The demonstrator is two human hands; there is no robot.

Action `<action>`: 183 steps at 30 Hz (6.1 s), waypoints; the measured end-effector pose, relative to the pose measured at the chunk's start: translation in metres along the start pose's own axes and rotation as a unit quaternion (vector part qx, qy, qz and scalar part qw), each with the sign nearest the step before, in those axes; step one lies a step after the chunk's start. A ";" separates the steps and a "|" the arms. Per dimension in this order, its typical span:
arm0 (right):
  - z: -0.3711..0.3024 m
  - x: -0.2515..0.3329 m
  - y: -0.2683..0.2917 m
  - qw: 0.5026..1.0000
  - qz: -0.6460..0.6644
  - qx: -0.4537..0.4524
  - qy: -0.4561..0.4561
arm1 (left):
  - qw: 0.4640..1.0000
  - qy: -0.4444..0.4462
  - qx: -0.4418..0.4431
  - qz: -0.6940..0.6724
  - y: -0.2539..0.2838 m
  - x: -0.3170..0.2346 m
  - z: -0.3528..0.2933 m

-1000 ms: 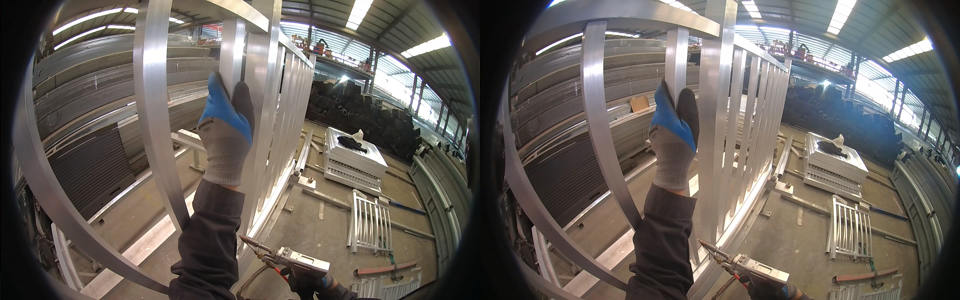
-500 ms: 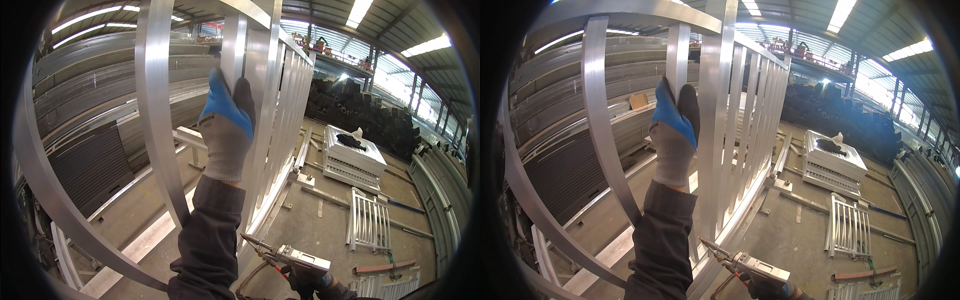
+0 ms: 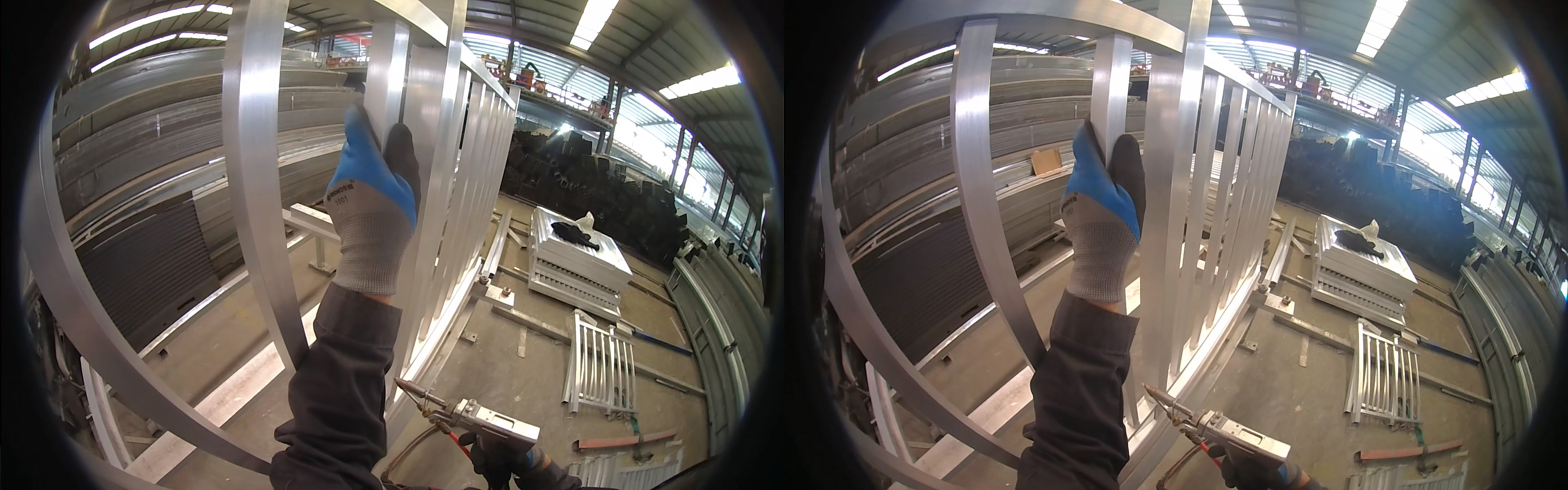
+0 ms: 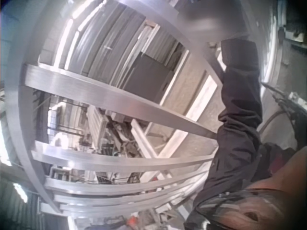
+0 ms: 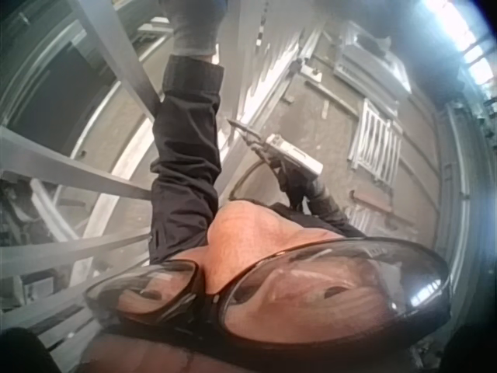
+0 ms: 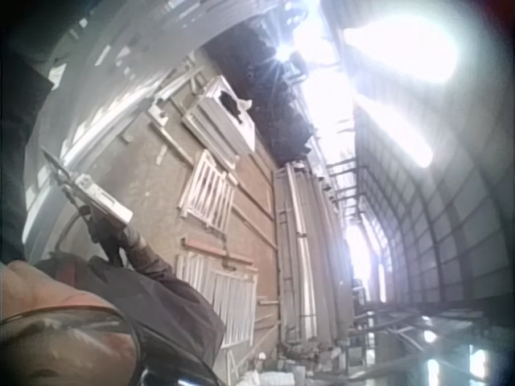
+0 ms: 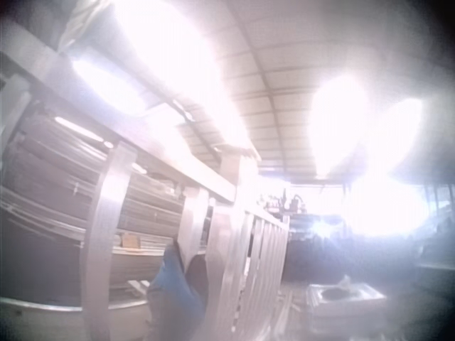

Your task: The person positions a curved metal bar against a vertical metal frame and tack welds the joint using a handheld welding torch. The person repeats this process at multiple joints along the frame, holding the bar in place with one hand while welding with the other.

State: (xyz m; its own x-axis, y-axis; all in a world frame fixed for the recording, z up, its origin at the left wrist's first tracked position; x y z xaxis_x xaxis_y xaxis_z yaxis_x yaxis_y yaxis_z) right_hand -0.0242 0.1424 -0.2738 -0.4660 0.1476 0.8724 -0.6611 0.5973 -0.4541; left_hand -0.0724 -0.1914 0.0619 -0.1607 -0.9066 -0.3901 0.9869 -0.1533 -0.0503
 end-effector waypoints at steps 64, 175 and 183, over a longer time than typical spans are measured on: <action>0.012 -0.008 0.044 0.973 -0.212 -0.038 0.088 | 0.999 0.025 0.026 0.019 -0.002 0.004 0.001; 0.039 0.361 -0.273 0.074 -0.936 -0.244 0.243 | 0.998 0.059 0.007 0.028 -0.007 0.002 -0.002; 0.039 0.364 -0.270 0.047 -0.933 -0.217 0.283 | 0.997 0.065 0.022 0.046 -0.008 0.000 -0.002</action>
State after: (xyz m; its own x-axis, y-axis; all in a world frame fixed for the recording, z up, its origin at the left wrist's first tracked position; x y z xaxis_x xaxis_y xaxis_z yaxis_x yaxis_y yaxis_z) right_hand -0.0386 0.0041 0.1594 0.3369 -0.5571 -0.7590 0.8910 -0.0720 0.4483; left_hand -0.0799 -0.1898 0.0604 -0.0634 -0.8596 -0.5069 0.9953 -0.0917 0.0309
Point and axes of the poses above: each hand's wrist, its own z-axis towards the middle knuckle, its own y-axis out of the back of the hand, x = y × z, the point moved 5 cm from there along z, towards the middle knuckle, and after that the axes turned 14 degrees about z, right-handed, at the moved point
